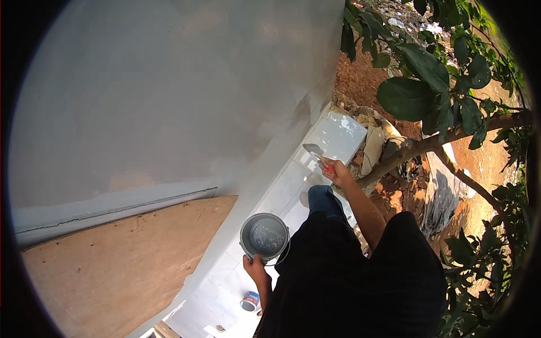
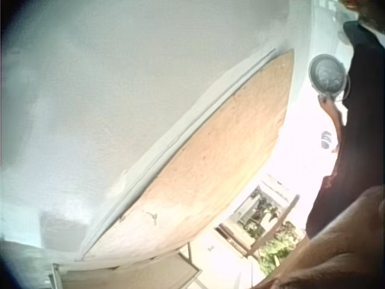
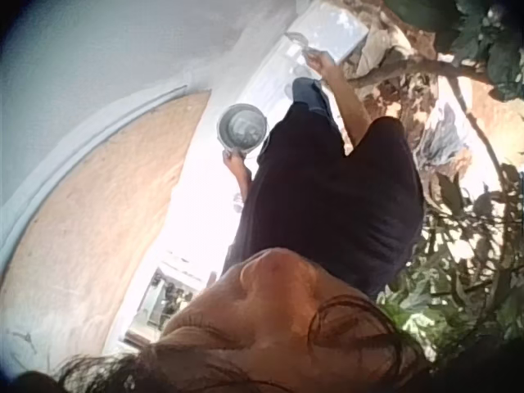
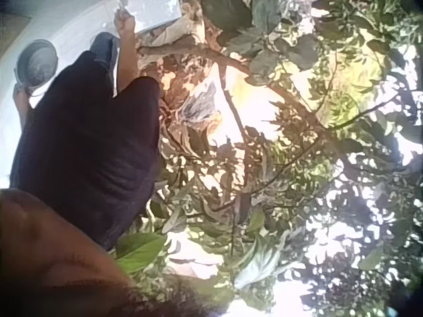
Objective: The person paints a wall with a paint brush, dipping the brush into a paint bucket and applying paint to the wall in strokes.
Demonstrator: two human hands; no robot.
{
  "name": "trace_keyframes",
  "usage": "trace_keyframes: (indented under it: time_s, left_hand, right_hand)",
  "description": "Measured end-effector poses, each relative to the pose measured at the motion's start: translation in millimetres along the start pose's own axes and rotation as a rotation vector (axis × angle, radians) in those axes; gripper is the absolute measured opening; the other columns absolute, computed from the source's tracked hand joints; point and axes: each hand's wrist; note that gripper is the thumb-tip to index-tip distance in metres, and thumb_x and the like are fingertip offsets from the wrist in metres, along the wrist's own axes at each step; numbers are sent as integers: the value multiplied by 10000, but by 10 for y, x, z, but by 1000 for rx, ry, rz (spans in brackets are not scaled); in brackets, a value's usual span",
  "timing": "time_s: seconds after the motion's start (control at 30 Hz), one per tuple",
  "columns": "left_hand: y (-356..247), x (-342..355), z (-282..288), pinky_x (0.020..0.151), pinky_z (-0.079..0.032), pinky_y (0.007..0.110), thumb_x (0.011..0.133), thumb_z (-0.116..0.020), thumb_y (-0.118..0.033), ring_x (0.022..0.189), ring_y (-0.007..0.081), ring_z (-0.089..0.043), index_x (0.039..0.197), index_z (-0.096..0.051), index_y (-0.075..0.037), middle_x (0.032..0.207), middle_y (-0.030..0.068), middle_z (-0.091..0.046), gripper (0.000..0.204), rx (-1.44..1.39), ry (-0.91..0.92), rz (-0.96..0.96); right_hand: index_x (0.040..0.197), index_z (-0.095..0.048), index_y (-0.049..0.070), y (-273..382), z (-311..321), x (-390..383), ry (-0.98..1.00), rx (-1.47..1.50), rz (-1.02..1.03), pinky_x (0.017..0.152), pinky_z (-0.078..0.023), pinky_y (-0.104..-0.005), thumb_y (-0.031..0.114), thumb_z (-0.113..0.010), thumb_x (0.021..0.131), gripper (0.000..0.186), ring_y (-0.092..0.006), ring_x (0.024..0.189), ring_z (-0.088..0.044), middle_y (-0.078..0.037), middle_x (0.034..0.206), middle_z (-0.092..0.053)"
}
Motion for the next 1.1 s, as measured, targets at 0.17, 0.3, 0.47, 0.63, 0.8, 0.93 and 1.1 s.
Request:
trace_keyframes:
  time_s: [0.17, 0.3, 0.47, 0.63, 0.8, 0.93, 1.1]
  left_hand:
    - [-92, 9, -75, 526, -368, 228, 768, -524, 29, 593, 65, -448, 824, -487, -42, 722, 10, -519, 98, 13, 15, 15]
    - [-136, 10, -54, 527, -349, 221, 774, -513, 33, 605, 62, -450, 856, -506, -32, 750, 16, -541, 105, 79, 34, 20]
    - [-121, 31, -12, 518, -344, 229, 777, -504, 26, 583, 64, -442, 864, -515, -32, 731, 9, -531, 105, 110, 20, 62]
    - [-55, 58, 88, 509, -346, 234, 770, -504, 21, 553, 72, -434, 845, -513, -36, 693, 7, -514, 95, 127, 49, 90]
    - [56, 39, 144, 506, -346, 233, 762, -522, 16, 549, 71, -431, 820, -506, -39, 684, 8, -512, 81, 69, -18, 91]
    - [130, 75, 108, 509, -339, 230, 765, -532, 21, 565, 60, -429, 823, -508, -41, 694, 5, -518, 88, 71, -10, 68]
    - [238, 118, 280, 511, -336, 233, 766, -540, 33, 573, 56, -424, 811, -496, -42, 692, 2, -515, 98, 74, -33, 61]
  right_hand:
    - [1040, -609, 1, -327, 80, 298, -7, -447, -109, 686, -589, -379, 37, -580, 806, 239, -207, 727, -612, -114, 902, -606]
    - [877, -611, -2, -315, -29, 827, -137, -751, -88, 400, -330, -343, 160, -510, 860, 192, -158, 476, -462, -66, 653, -506]
    - [821, -647, -77, -96, -794, 1199, -235, -1069, 142, 609, -531, -423, 249, -511, 793, 354, -353, 615, -655, -240, 676, -646]
    - [877, -657, -72, -19, -1398, 945, -244, -1103, 328, 841, -491, -461, 227, -547, 746, 344, -499, 908, -609, -348, 922, -630]
    - [806, -615, 23, -24, -1200, 48, 36, -507, 54, 391, -268, -260, 192, -583, 854, 179, -91, 435, -357, -6, 611, -467]
    - [780, -645, -16, -264, -719, 719, -120, -643, 26, 383, -352, -316, 171, -571, 817, 204, -156, 422, -466, -64, 588, -530]
    - [663, -613, -48, 23, -1469, 771, -270, -978, 299, 453, -455, -385, 135, -518, 771, 234, -270, 495, -593, -173, 585, -602]
Point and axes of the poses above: each hand's wrist, its own x-axis towards the middle knuckle, its own z-axis out of the back of the hand, y = z × x
